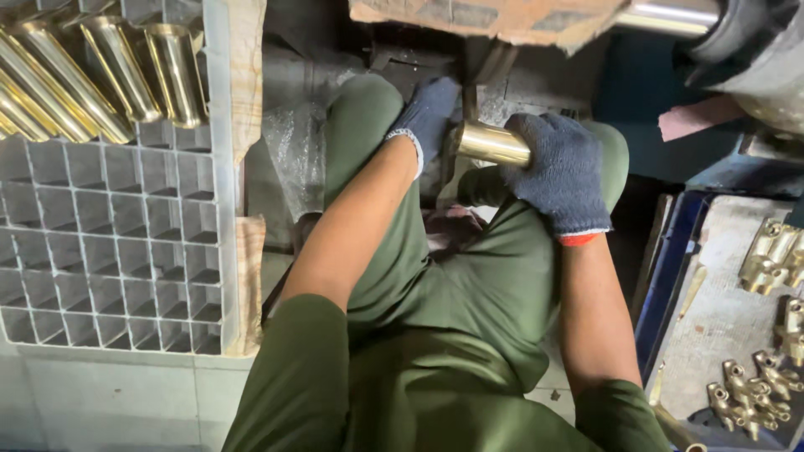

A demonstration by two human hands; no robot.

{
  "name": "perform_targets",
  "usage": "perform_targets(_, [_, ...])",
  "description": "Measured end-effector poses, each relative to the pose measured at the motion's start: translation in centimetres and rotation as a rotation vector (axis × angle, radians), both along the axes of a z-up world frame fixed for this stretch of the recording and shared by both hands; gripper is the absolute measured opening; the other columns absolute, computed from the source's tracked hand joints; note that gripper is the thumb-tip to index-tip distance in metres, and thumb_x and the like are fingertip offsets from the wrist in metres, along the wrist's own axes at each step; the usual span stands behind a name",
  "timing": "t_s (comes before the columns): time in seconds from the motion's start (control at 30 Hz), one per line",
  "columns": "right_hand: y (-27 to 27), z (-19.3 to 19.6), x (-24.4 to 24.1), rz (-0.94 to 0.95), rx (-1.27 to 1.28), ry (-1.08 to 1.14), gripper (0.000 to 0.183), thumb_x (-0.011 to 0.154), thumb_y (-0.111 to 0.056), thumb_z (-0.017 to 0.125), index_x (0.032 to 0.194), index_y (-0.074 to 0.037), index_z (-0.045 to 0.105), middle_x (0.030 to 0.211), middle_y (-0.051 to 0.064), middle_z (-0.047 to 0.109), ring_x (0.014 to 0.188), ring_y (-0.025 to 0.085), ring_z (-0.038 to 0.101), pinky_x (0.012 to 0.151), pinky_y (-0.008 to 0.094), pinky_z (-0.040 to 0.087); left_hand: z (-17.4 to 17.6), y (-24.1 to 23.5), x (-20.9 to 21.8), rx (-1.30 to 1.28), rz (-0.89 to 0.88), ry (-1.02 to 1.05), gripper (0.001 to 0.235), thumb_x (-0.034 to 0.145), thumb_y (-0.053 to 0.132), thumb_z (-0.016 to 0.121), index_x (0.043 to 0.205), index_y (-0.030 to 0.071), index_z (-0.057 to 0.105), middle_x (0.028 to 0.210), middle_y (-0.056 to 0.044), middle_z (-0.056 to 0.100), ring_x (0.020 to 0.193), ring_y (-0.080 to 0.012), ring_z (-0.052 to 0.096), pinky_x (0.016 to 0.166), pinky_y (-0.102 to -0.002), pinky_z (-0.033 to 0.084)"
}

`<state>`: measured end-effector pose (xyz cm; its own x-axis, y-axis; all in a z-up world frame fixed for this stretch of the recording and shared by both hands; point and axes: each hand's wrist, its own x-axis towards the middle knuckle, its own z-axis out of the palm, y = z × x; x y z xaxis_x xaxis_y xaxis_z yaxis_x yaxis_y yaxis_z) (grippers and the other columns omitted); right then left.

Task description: The person holds and moves brass metal parts against a grinding wheel to polish them, handling various shapes including tubes and L-shaped fittings, and places the finished parts into a grid-style storage tray.

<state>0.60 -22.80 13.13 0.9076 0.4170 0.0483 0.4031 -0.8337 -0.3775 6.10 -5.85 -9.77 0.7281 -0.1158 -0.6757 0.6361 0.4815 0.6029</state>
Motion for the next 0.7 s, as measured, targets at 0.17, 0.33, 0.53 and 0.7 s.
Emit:
perform_targets(0.17, [-0.5,-1.2,2.5,0.017,0.048,0.006,0.038,0.074,-0.022,0.08,0.109,-0.012,0.074,0.096,0.013,0.07,0.089,0.036,0.068,0.079,0.045,0.054,-3.4,-0.3,0.6,0.453,-0.245,-0.7,0.014,0.09,0.003,0.061,0.101,0.002,0.069,0.095,-0.014,0.068,0.085,-0.0262,0.066,0.078,-0.037,0.053])
perform_targets(0.33, [-1.7,-3.1,4.3,0.03,0.031,0.067,0.035,0.071,-0.022,0.078,0.104,-0.012,0.074,0.096,0.014,0.072,0.089,0.035,0.07,0.079,0.044,0.056,-6.1,-1.7,1.4,0.563,-0.117,-0.545,0.018,0.095,0.004,0.055,0.103,0.001,0.071,0.102,-0.021,0.072,0.092,-0.0377,0.067,0.083,-0.038,0.054])
perform_targets(0.53, [-0.4,-3.3,5.7,0.018,0.021,0.235,0.045,0.066,-0.027,0.079,0.108,-0.012,0.076,0.099,0.019,0.073,0.089,0.039,0.069,0.081,0.047,0.055,-9.4,-0.3,2.7,1.079,-0.606,-0.651,0.023,0.082,0.016,0.064,0.102,0.007,0.072,0.1,-0.018,0.071,0.091,-0.0336,0.068,0.073,-0.039,0.055])
perform_targets(0.7, [0.7,-0.1,-2.3,0.009,0.092,0.259,0.051,0.072,-0.025,0.077,0.12,-0.009,0.07,0.105,0.022,0.072,0.096,0.041,0.068,0.083,0.05,0.054,-1.4,1.9,-1.5,0.106,-0.189,0.039,0.026,0.108,0.023,0.056,0.107,-0.001,0.064,0.087,-0.013,0.057,0.078,-0.0288,0.052,0.069,-0.045,0.044])
